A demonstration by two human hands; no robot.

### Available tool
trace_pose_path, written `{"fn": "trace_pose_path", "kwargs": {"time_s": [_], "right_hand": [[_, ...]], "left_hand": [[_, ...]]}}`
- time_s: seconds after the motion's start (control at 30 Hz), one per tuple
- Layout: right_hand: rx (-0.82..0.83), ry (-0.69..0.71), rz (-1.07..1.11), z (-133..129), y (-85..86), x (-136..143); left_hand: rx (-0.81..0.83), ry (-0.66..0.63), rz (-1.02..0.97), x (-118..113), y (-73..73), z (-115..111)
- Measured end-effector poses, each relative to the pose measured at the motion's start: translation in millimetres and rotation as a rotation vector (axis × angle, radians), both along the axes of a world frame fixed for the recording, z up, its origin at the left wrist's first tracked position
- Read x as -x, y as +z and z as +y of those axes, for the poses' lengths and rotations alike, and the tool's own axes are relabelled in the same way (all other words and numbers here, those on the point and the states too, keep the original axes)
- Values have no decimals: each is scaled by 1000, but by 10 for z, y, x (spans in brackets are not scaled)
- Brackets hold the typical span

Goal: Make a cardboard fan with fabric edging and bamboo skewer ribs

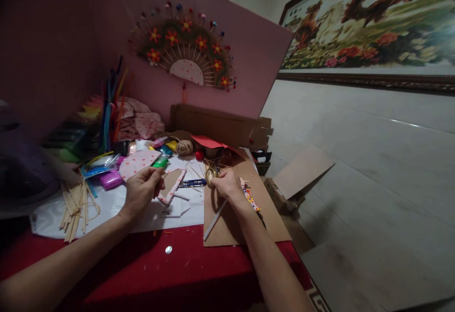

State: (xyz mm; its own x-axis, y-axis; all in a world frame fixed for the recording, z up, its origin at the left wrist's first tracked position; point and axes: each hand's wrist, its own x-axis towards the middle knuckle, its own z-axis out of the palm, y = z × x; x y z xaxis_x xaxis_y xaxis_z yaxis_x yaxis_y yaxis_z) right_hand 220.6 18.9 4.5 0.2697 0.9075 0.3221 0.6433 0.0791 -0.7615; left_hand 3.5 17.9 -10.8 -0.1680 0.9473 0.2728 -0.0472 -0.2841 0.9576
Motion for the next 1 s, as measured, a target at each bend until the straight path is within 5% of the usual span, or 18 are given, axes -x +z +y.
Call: {"fn": "trace_pose_path", "kwargs": {"time_s": [0.1,0.23,0.37,0.5,0.63,0.8,1.0], "right_hand": [[128,21,82,-320,73,54],[230,320,122,-742,111,253],[160,600,-256,-954,93,521],[99,685,-632,-970,35,701],[161,684,-686,-715,83,596],[201,254,-958,58,228,132],[267,292,-1089,635,104,-92]], "left_hand": [[-15,74,-108,90,80,96],[-167,186,-181,199,231,123],[-327,317,-124,256,371,41],[-357,316,-38,244,353,-1],[-321,253,21,202,262,11],[-291,194,71,183,232,-17],[-245,146,113,164,221,-55]]}}
